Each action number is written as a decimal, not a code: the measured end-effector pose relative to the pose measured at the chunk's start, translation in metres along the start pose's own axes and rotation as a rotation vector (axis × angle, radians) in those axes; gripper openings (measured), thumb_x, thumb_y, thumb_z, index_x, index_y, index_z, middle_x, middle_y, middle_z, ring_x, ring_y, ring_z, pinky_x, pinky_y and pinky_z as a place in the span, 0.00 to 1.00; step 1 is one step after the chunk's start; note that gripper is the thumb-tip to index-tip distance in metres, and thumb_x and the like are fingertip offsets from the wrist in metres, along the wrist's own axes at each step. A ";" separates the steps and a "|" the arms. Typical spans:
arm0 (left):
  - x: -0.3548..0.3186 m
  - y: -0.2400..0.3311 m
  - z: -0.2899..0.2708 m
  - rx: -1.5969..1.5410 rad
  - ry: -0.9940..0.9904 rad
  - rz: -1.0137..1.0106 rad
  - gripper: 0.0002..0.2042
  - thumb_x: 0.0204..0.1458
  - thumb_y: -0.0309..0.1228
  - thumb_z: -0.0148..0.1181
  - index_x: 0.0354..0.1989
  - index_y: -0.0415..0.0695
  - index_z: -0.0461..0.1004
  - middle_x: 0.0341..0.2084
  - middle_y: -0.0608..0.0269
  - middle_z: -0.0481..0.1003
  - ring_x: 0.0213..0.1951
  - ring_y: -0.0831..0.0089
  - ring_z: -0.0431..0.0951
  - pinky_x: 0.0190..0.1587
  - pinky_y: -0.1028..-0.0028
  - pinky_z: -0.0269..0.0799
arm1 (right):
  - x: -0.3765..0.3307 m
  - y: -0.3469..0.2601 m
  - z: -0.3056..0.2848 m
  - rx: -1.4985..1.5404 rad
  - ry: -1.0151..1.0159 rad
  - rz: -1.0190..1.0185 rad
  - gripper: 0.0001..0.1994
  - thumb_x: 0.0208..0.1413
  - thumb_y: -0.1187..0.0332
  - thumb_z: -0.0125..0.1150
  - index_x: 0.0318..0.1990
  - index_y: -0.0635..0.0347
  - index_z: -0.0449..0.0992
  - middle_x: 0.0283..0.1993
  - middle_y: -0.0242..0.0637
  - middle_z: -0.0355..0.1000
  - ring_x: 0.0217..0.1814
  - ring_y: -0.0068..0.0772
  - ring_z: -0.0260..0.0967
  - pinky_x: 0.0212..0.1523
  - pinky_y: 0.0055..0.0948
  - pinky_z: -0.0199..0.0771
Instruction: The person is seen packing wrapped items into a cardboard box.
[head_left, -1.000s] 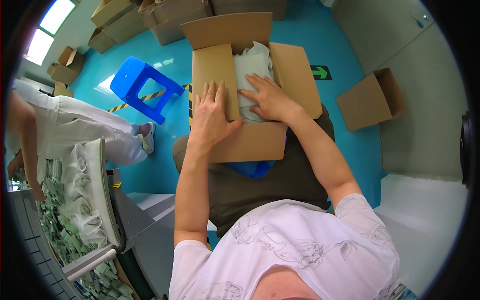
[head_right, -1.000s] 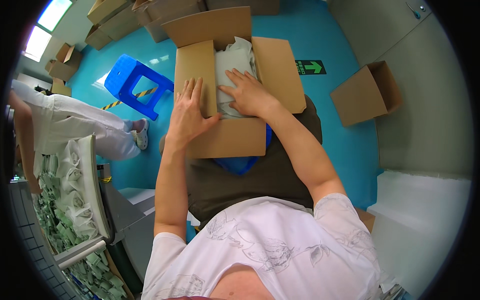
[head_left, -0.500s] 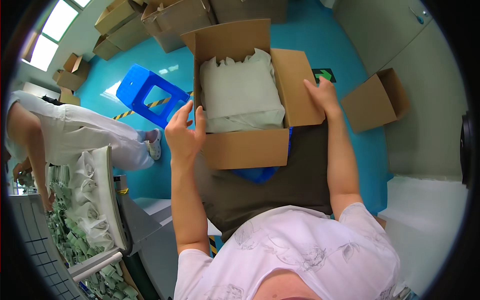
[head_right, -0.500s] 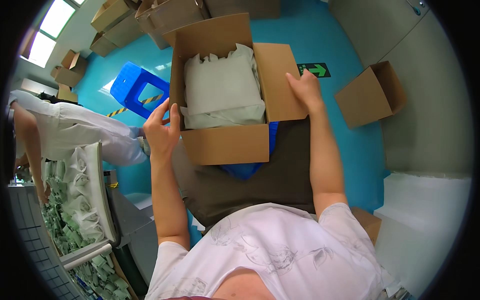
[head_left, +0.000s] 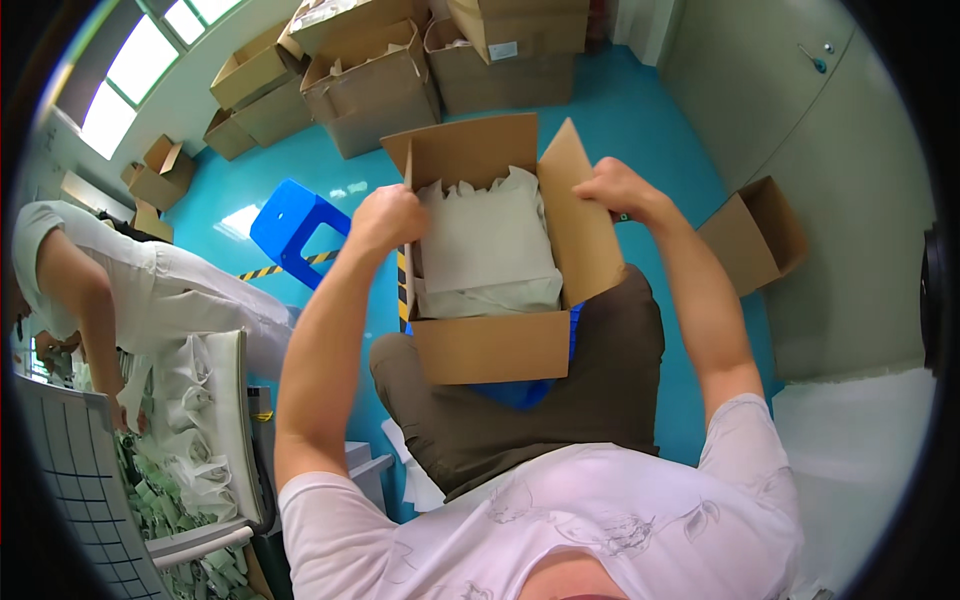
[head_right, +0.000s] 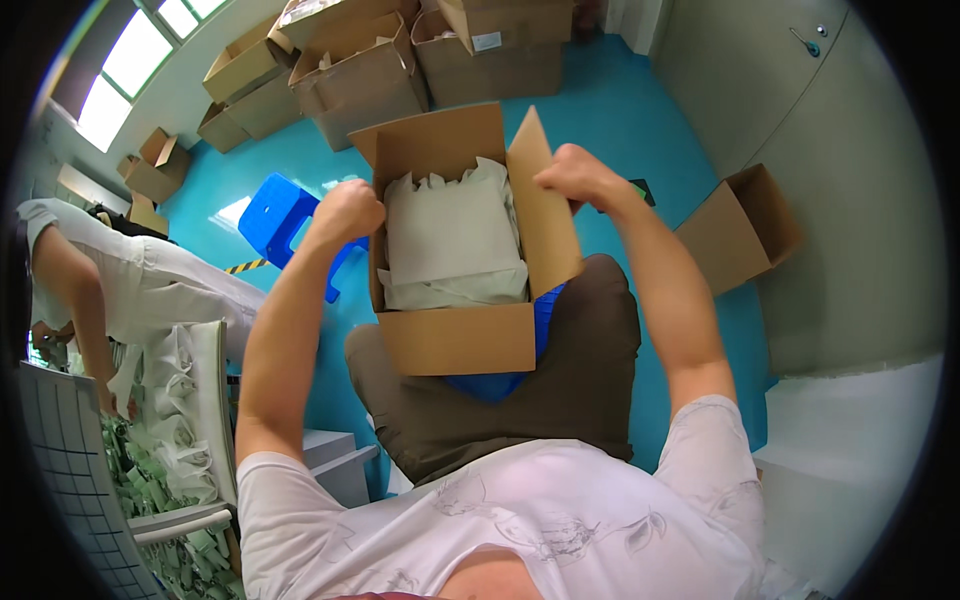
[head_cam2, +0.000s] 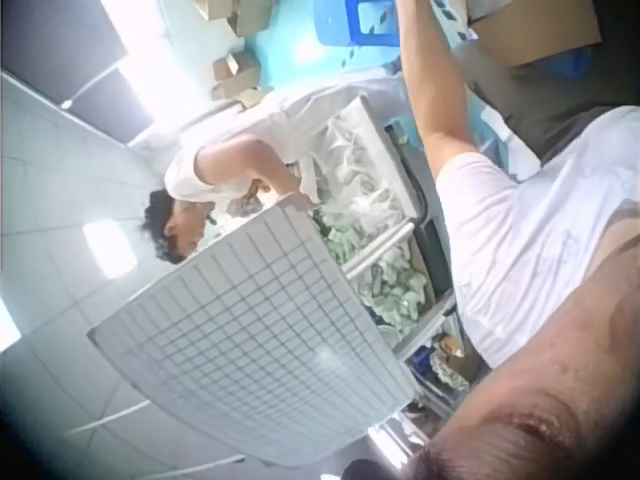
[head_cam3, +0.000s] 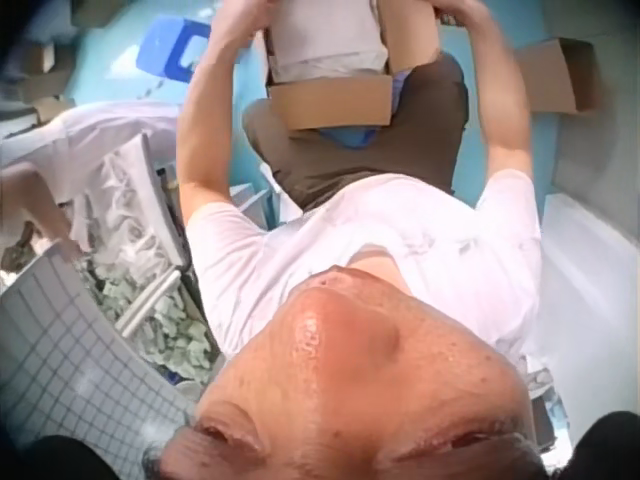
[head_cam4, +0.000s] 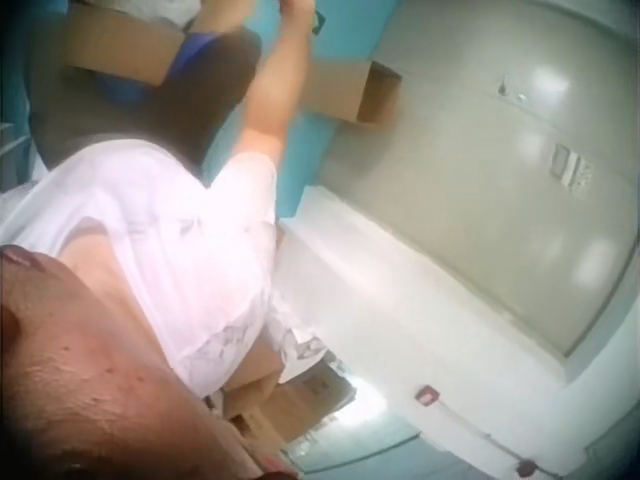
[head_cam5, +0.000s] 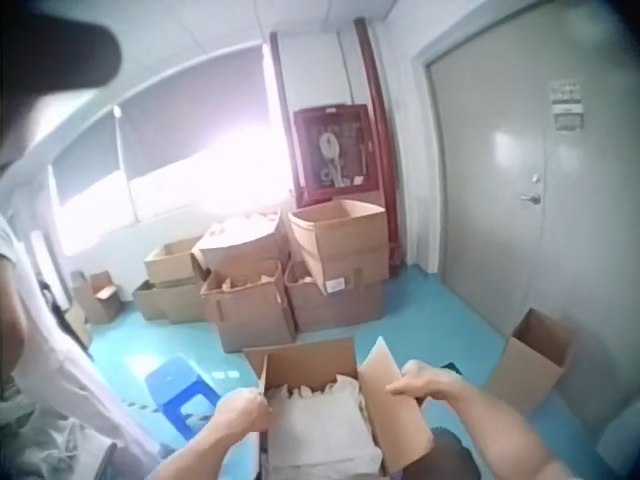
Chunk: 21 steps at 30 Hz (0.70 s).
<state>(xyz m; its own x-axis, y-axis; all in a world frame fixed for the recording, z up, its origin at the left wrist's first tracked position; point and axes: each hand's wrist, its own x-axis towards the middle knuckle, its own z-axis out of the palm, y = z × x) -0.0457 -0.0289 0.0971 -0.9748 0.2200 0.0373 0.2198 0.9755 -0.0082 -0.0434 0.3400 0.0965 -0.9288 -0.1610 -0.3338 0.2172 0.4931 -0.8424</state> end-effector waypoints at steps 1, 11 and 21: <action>0.000 -0.003 -0.017 -0.102 -0.116 -0.064 0.18 0.50 0.38 0.58 0.27 0.30 0.81 0.26 0.43 0.81 0.30 0.54 0.84 0.36 0.60 0.80 | -0.001 -0.009 0.004 -0.062 0.022 -0.030 0.15 0.50 0.68 0.65 0.31 0.79 0.77 0.30 0.46 0.77 0.29 0.44 0.82 0.23 0.40 0.82; -0.020 -0.035 -0.035 -0.471 -0.188 -0.330 0.20 0.54 0.38 0.61 0.22 0.28 0.76 0.14 0.52 0.74 0.17 0.64 0.76 0.24 0.63 0.72 | 0.014 -0.043 0.012 -0.184 0.029 -0.079 0.10 0.47 0.78 0.57 0.28 0.84 0.73 0.28 0.59 0.76 0.26 0.55 0.81 0.21 0.44 0.84; -0.017 -0.044 -0.031 -0.341 -0.225 -0.239 0.21 0.55 0.40 0.58 0.29 0.28 0.80 0.32 0.34 0.79 0.38 0.43 0.81 0.45 0.55 0.78 | 0.009 -0.052 0.017 -0.210 -0.008 -0.074 0.12 0.48 0.74 0.60 0.25 0.82 0.71 0.25 0.53 0.75 0.24 0.52 0.81 0.19 0.42 0.83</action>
<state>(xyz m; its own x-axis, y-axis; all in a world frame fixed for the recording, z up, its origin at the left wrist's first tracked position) -0.0380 -0.0751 0.1281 -0.9754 0.0204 -0.2195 -0.0485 0.9514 0.3040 -0.0584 0.2988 0.1298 -0.9372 -0.2103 -0.2781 0.0801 0.6464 -0.7588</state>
